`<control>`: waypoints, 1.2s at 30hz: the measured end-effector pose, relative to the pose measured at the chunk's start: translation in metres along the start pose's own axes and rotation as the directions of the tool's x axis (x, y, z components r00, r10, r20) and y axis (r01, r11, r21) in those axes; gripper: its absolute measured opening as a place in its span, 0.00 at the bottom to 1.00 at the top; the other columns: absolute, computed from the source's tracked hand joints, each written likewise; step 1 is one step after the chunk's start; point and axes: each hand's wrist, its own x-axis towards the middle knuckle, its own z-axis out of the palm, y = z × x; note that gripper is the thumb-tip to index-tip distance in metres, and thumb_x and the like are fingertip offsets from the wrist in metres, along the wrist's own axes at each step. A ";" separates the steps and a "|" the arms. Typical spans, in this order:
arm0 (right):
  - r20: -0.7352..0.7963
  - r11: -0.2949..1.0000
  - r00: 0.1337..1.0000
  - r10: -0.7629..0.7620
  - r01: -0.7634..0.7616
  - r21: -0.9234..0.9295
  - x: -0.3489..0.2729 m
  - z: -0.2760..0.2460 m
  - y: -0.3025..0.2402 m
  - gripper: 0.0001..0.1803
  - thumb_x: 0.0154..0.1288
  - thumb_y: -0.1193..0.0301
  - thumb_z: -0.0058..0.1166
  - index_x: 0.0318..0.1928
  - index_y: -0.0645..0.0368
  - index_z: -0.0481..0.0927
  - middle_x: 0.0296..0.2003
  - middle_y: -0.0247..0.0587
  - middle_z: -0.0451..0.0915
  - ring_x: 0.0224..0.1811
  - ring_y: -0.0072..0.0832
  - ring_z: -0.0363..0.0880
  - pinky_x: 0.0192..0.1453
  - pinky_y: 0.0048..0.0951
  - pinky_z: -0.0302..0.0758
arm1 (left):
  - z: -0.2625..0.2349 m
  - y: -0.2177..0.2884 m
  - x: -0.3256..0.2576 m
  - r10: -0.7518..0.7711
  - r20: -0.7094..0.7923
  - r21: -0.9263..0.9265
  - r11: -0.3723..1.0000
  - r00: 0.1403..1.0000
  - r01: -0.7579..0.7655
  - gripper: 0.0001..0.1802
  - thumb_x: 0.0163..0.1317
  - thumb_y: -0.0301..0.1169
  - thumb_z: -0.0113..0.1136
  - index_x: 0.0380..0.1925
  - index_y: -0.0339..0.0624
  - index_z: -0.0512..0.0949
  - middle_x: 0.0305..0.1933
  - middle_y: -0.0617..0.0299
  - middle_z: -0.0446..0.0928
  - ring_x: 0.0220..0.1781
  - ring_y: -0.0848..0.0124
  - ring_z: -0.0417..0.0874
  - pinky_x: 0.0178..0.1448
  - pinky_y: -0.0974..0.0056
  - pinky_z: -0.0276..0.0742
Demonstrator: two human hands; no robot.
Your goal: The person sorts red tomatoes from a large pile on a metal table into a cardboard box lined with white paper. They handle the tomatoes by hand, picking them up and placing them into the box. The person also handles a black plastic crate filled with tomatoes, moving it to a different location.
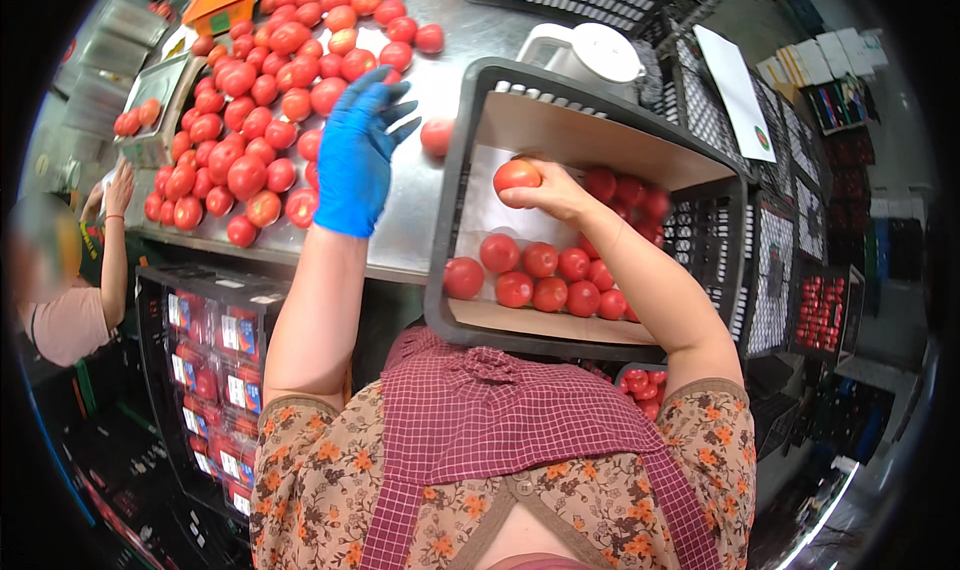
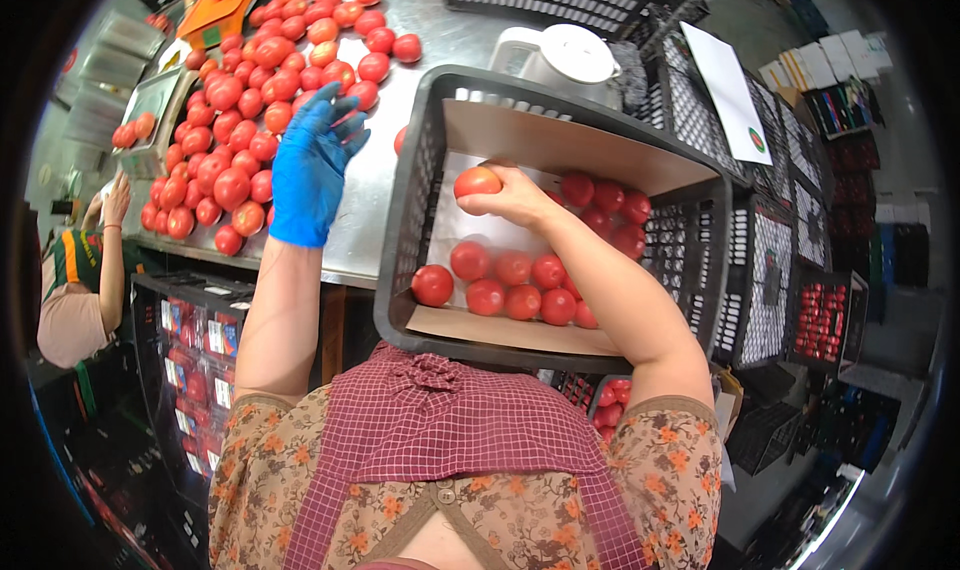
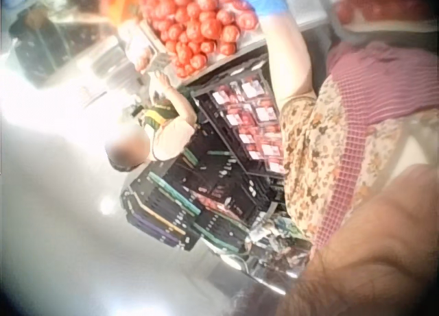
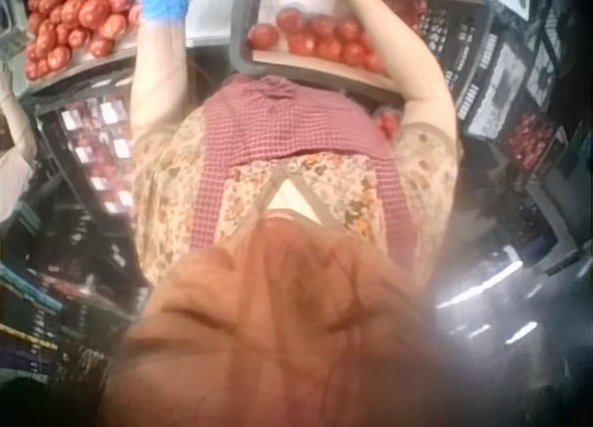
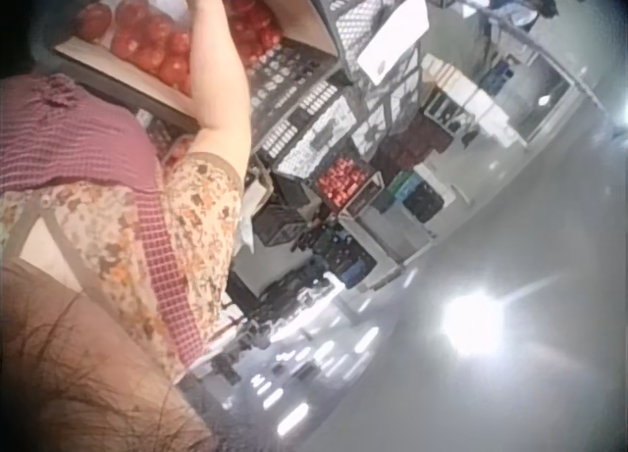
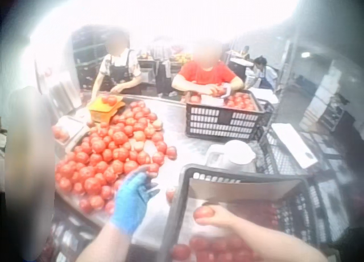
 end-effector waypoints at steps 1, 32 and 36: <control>0.001 0.984 1.000 -0.014 0.013 0.175 -0.021 -0.009 -0.009 0.33 0.51 0.49 0.66 0.52 0.58 0.77 0.46 0.37 0.78 0.46 0.28 0.78 0.50 0.33 0.77 | 0.025 -0.002 -0.011 -0.025 0.105 0.037 0.999 0.994 0.021 0.19 0.69 0.32 0.54 0.57 0.37 0.71 0.48 0.54 0.78 0.47 0.64 0.82 0.53 0.62 0.78; -0.552 0.393 0.830 -0.077 0.534 0.748 -0.123 -0.036 -0.015 0.32 0.65 0.38 0.49 0.46 0.58 0.74 0.32 0.38 0.76 0.30 0.27 0.71 0.35 0.32 0.70 | 0.129 -0.092 -0.032 -0.316 0.501 0.425 0.901 0.806 0.090 0.34 0.57 0.26 0.66 0.64 0.41 0.66 0.62 0.58 0.71 0.62 0.66 0.74 0.62 0.60 0.77; -0.480 0.354 0.873 -0.081 0.476 0.805 -0.122 -0.038 -0.016 0.33 0.68 0.38 0.44 0.46 0.59 0.74 0.32 0.38 0.76 0.28 0.28 0.72 0.36 0.32 0.70 | 0.130 -0.090 -0.030 -0.401 0.481 0.271 0.914 0.779 0.303 0.31 0.62 0.32 0.59 0.65 0.41 0.64 0.63 0.52 0.70 0.62 0.60 0.76 0.60 0.55 0.80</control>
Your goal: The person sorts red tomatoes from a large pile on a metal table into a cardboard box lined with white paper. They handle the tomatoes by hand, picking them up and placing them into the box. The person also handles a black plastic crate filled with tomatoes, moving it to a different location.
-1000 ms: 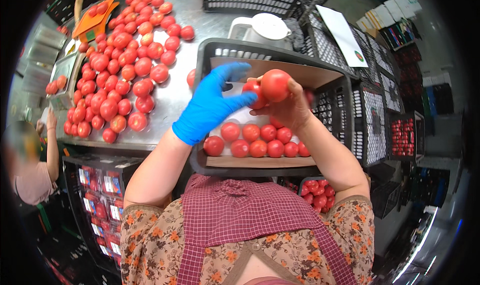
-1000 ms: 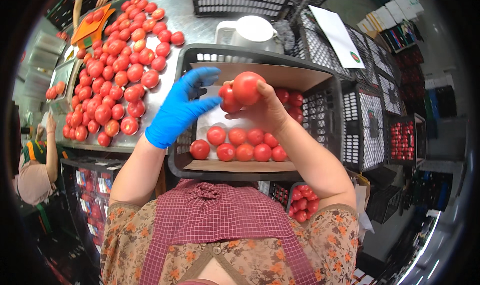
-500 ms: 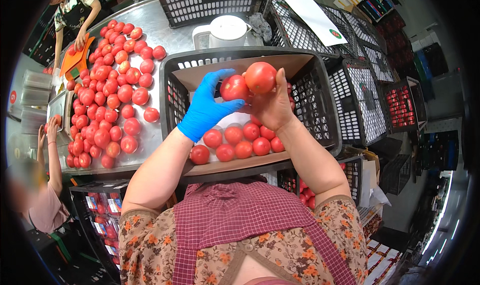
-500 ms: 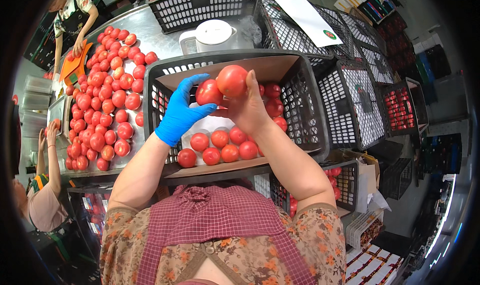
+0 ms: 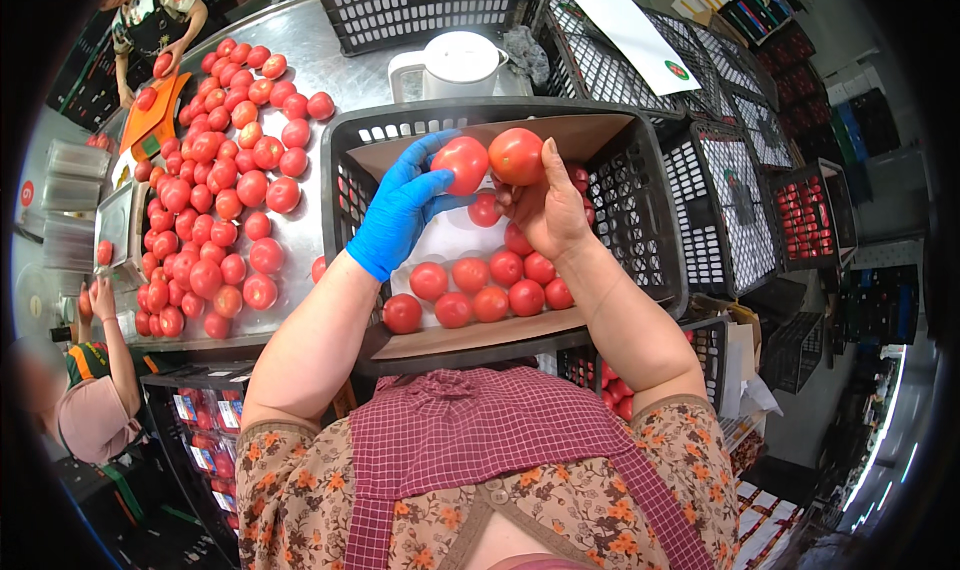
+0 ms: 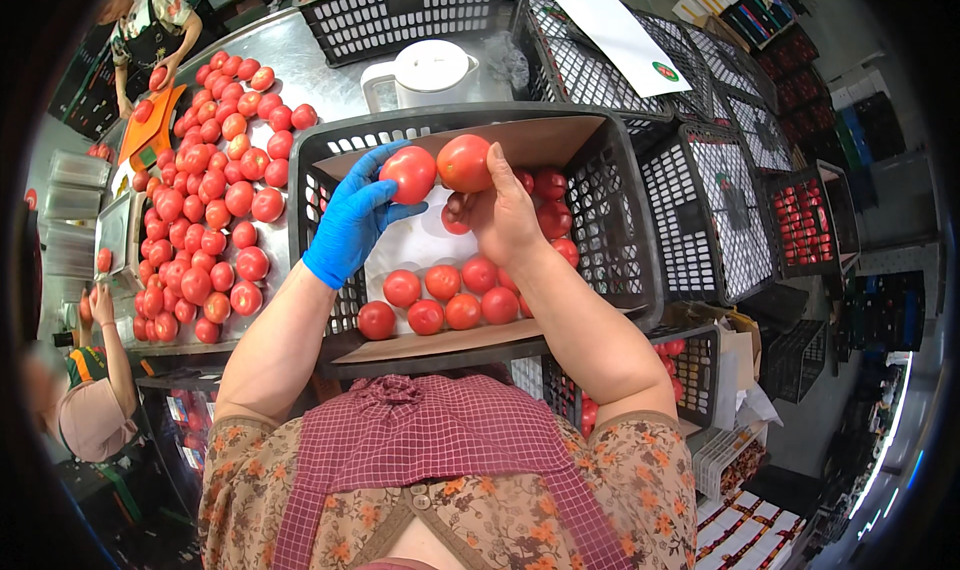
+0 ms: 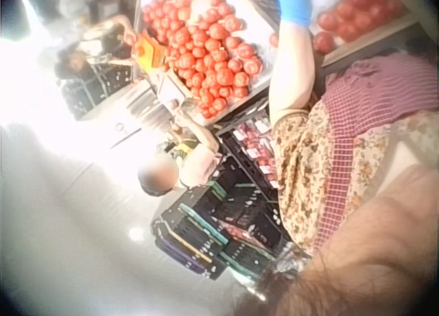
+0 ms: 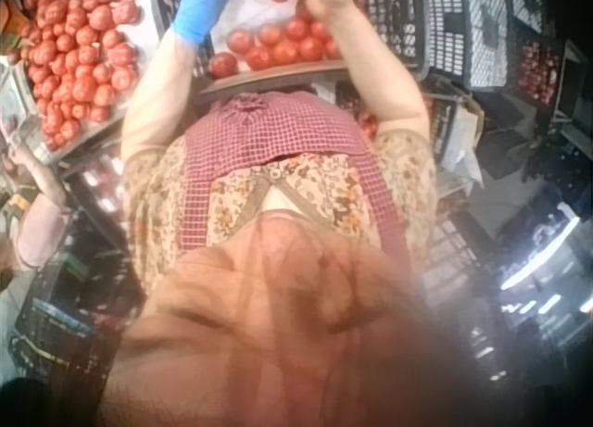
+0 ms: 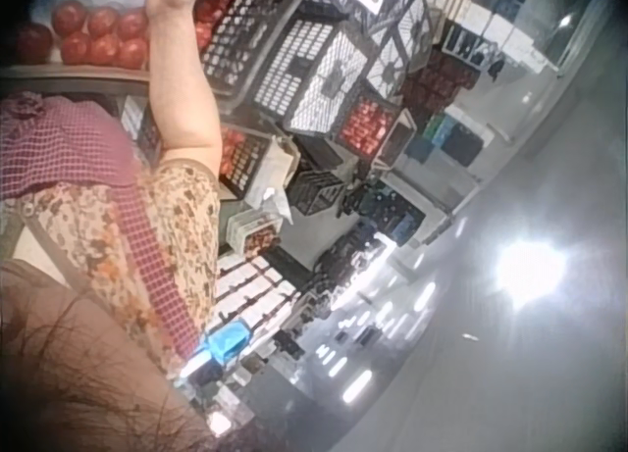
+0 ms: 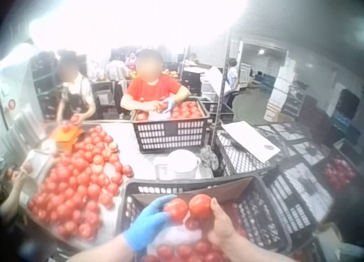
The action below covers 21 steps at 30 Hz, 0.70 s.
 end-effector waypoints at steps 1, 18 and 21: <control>0.009 0.999 1.000 0.029 -0.029 0.015 -0.001 0.000 -0.001 0.33 0.69 0.38 0.43 0.46 0.59 0.74 0.32 0.39 0.76 0.28 0.28 0.73 0.36 0.32 0.70 | 0.000 0.000 0.001 -0.022 -0.001 -0.045 0.999 1.000 0.021 0.30 0.63 0.33 0.58 0.65 0.41 0.63 0.63 0.51 0.69 0.61 0.58 0.77 0.59 0.54 0.81; 0.009 0.991 0.997 0.075 -0.073 -0.108 -0.002 0.009 -0.001 0.32 0.66 0.37 0.45 0.47 0.55 0.73 0.30 0.35 0.71 0.28 0.26 0.69 0.35 0.30 0.67 | -0.003 0.004 0.009 -0.170 -0.048 -0.216 0.964 0.984 0.156 0.27 0.75 0.48 0.37 0.63 0.41 0.66 0.55 0.45 0.76 0.46 0.55 0.84 0.47 0.55 0.85; 0.035 0.990 0.998 0.056 -0.051 -0.128 -0.002 0.008 -0.001 0.31 0.66 0.38 0.48 0.48 0.55 0.73 0.31 0.35 0.72 0.28 0.26 0.69 0.35 0.30 0.67 | -0.005 0.003 0.009 -0.179 -0.062 -0.215 0.963 0.982 0.162 0.28 0.75 0.50 0.36 0.62 0.41 0.67 0.52 0.43 0.78 0.41 0.58 0.86 0.44 0.58 0.85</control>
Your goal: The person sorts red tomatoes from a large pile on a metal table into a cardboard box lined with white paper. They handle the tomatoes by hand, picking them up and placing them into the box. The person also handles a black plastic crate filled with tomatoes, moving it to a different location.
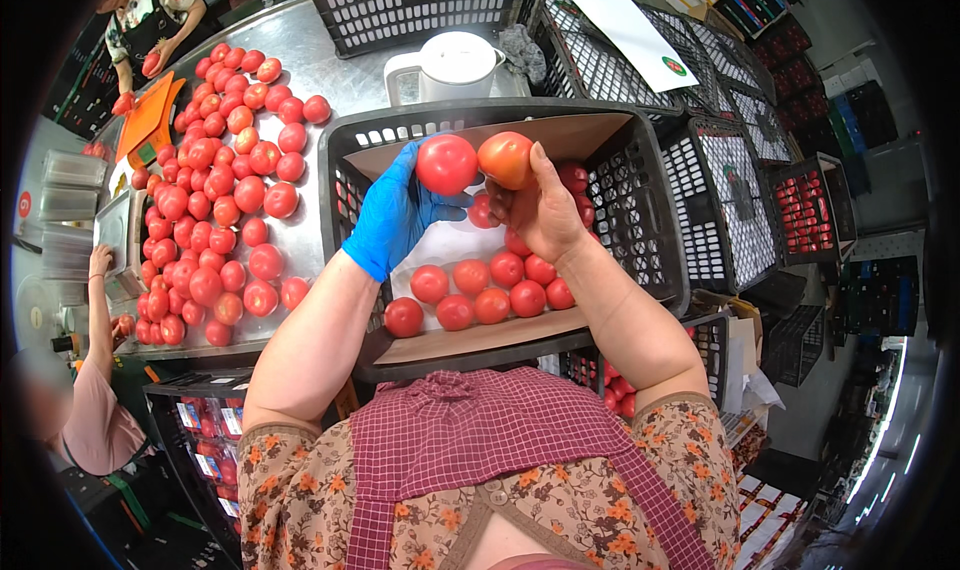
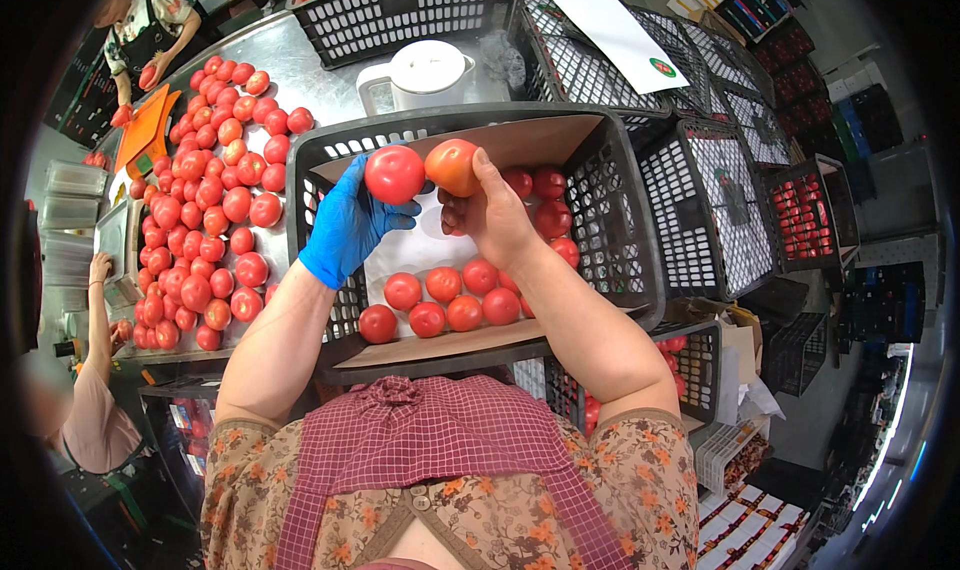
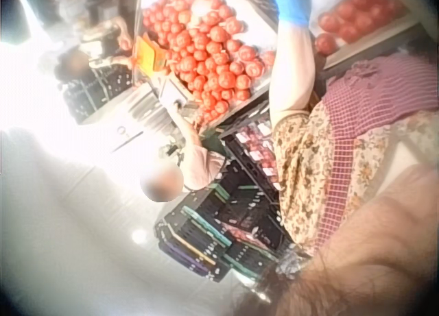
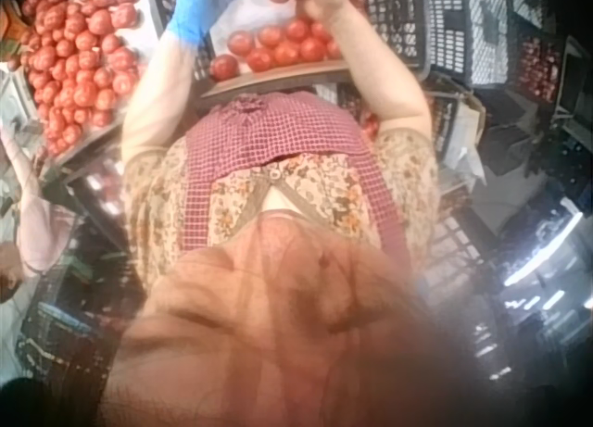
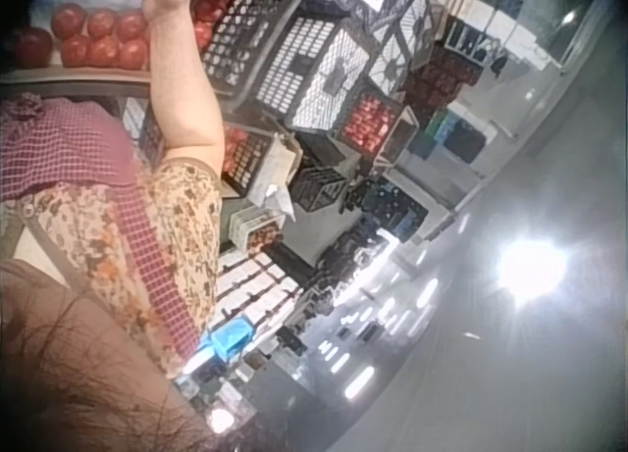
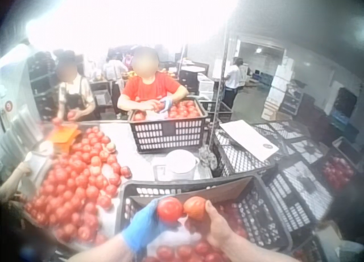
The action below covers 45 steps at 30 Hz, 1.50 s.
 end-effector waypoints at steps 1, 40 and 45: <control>0.009 1.000 1.000 -0.009 0.010 -0.016 0.000 -0.001 0.001 0.31 0.66 0.39 0.49 0.48 0.55 0.73 0.31 0.35 0.72 0.29 0.26 0.69 0.35 0.29 0.67 | -0.002 0.000 0.000 -0.007 0.003 -0.004 1.000 1.000 0.007 0.28 0.75 0.50 0.36 0.62 0.40 0.67 0.52 0.43 0.78 0.40 0.58 0.86 0.44 0.59 0.85; 0.042 0.991 0.994 -0.098 0.101 -0.087 -0.011 -0.005 0.010 0.33 0.58 0.43 0.61 0.49 0.58 0.75 0.35 0.35 0.78 0.32 0.25 0.77 0.33 0.26 0.74 | -0.006 -0.005 -0.012 0.161 0.093 0.323 0.929 0.983 -0.183 0.15 0.68 0.39 0.54 0.49 0.44 0.75 0.45 0.57 0.77 0.44 0.69 0.81 0.38 0.65 0.81; 0.080 0.904 0.944 -0.320 0.279 0.323 -0.027 0.005 -0.070 0.25 0.65 0.46 0.56 0.49 0.53 0.76 0.38 0.36 0.78 0.35 0.26 0.76 0.35 0.28 0.74 | -0.016 0.000 -0.011 0.231 -0.064 0.272 0.940 0.971 -0.206 0.13 0.69 0.37 0.50 0.43 0.43 0.80 0.43 0.60 0.77 0.42 0.72 0.81 0.39 0.67 0.81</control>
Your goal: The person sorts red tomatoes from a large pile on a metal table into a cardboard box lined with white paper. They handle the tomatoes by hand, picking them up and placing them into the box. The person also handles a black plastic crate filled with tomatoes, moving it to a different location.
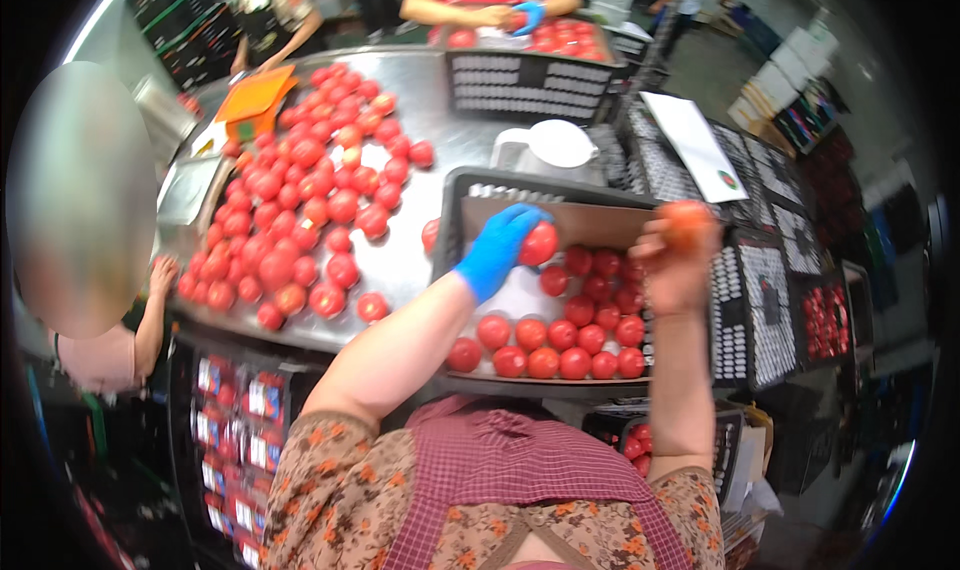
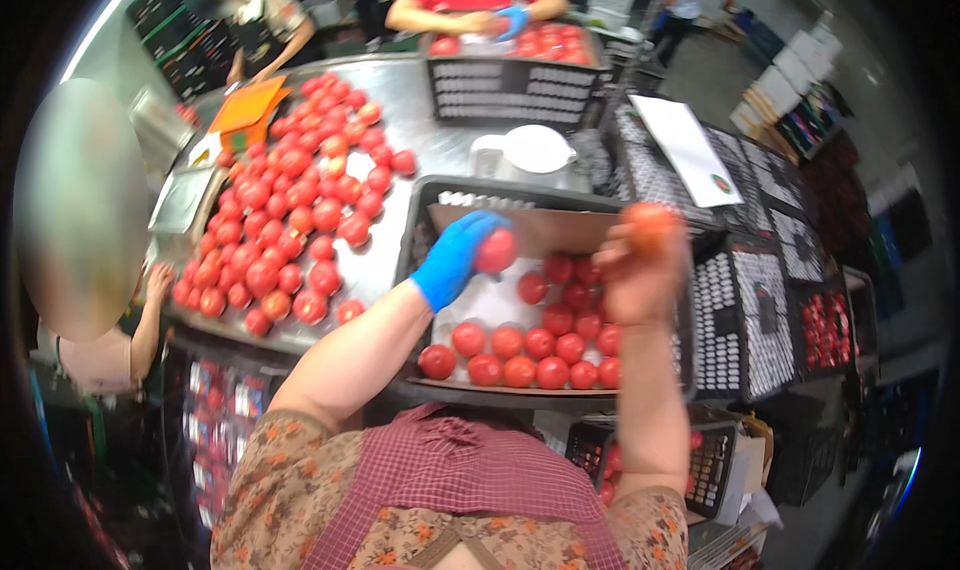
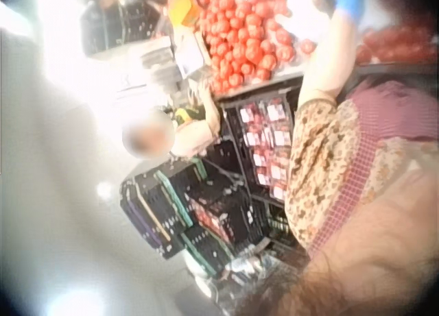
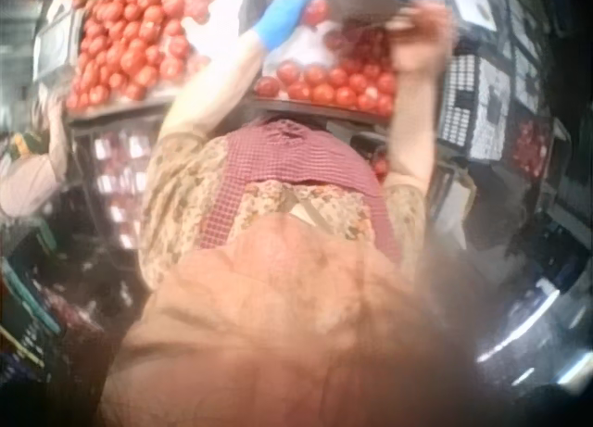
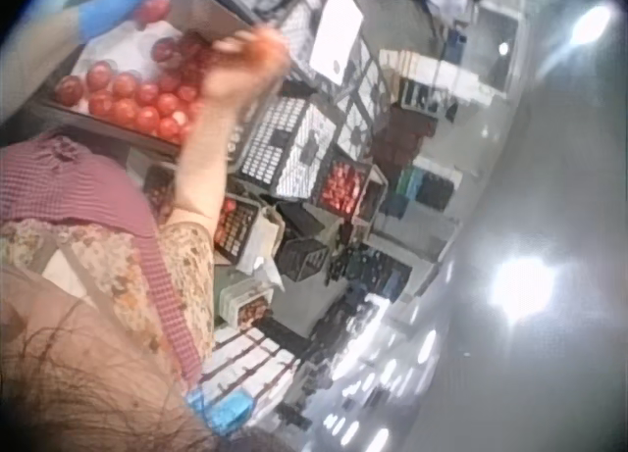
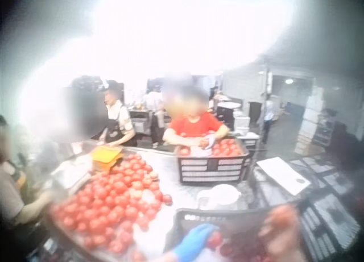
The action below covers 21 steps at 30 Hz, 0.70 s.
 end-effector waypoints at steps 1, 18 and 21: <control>0.173 0.998 0.983 -0.066 0.062 0.027 -0.003 -0.010 -0.031 0.22 0.68 0.49 0.53 0.49 0.53 0.76 0.39 0.34 0.78 0.38 0.28 0.75 0.39 0.31 0.72 | 0.002 0.000 0.002 0.134 0.028 0.145 0.980 0.991 -0.137 0.12 0.68 0.35 0.50 0.41 0.43 0.80 0.42 0.60 0.77 0.43 0.71 0.80 0.43 0.65 0.80; -0.356 0.869 0.866 -0.352 0.160 -0.468 -0.048 -0.089 -0.028 0.26 0.70 0.46 0.49 0.42 0.60 0.74 0.27 0.35 0.75 0.23 0.23 0.70 0.26 0.21 0.68 | -0.218 -0.096 -0.025 -0.277 -0.572 -0.769 0.507 0.772 -0.389 0.26 0.66 0.42 0.58 0.61 0.50 0.65 0.61 0.58 0.65 0.57 0.58 0.71 0.57 0.51 0.78; -0.380 0.848 0.883 -0.277 0.039 -0.529 -0.040 -0.102 -0.022 0.28 0.67 0.42 0.50 0.42 0.57 0.76 0.26 0.31 0.75 0.21 0.20 0.69 0.24 0.19 0.67 | -0.244 -0.130 -0.035 -0.403 -0.601 -0.787 0.450 0.691 -0.422 0.29 0.61 0.41 0.64 0.60 0.49 0.65 0.57 0.51 0.67 0.51 0.53 0.75 0.53 0.50 0.81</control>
